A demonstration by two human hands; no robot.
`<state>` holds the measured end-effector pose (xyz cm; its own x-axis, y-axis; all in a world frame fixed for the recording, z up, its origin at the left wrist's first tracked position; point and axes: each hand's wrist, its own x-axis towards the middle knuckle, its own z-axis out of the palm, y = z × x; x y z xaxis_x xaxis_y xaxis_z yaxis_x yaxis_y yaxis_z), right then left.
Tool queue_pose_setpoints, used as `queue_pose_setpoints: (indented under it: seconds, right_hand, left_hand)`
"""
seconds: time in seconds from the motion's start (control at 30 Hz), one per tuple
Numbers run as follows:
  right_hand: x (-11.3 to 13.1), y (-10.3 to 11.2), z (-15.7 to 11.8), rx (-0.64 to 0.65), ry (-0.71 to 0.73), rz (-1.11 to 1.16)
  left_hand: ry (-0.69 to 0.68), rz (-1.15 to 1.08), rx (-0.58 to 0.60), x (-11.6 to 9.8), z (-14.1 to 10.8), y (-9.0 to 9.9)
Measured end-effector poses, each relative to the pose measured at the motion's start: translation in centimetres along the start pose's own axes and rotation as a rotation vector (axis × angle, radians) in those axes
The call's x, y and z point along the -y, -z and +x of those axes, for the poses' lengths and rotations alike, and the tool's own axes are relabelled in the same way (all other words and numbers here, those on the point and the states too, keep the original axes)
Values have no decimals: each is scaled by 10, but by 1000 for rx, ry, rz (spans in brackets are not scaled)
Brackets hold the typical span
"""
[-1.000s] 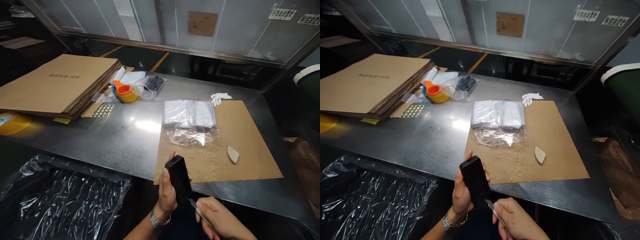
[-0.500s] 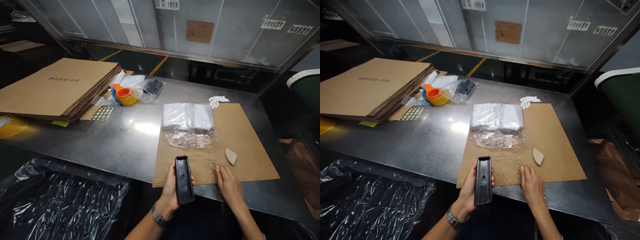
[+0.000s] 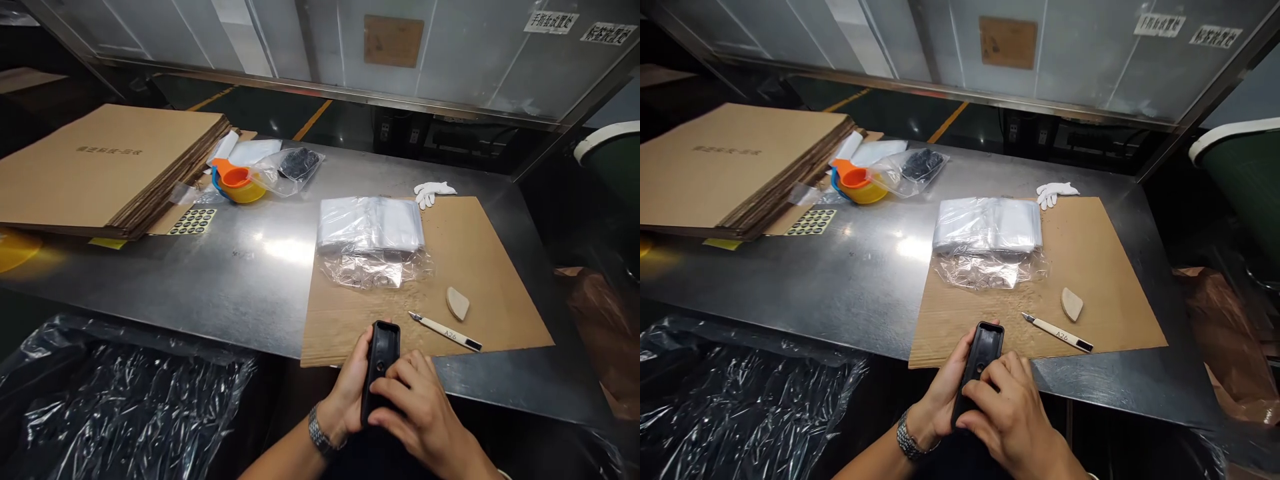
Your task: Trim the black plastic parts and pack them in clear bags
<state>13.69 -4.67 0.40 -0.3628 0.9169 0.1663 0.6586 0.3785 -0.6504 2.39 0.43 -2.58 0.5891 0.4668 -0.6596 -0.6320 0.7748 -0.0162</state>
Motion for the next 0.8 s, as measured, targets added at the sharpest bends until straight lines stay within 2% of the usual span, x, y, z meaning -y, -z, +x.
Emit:
queue_pose_setpoints:
  seconds: [0.17, 0.33, 0.4, 0.57, 0.63, 0.8]
  right_hand:
    - [-7, -2, 1, 96, -3, 33]
    - [-11, 5, 5, 148, 32, 35]
    - [-15, 8, 7, 121, 38, 37]
    - [-34, 15, 14, -11, -97, 62]
    - [-40, 18, 17, -22, -101, 71]
    - [-44, 25, 23, 62, -50, 140]
  left_hand:
    - [-1, 78, 73, 6, -1, 5]
    - [118, 89, 149, 9, -4, 2]
    - [154, 125, 115, 10, -7, 1]
    - [296, 428, -131, 12, -13, 7]
    - [305, 461, -141, 13, -15, 9]
    - [343, 480, -94, 15, -15, 14]
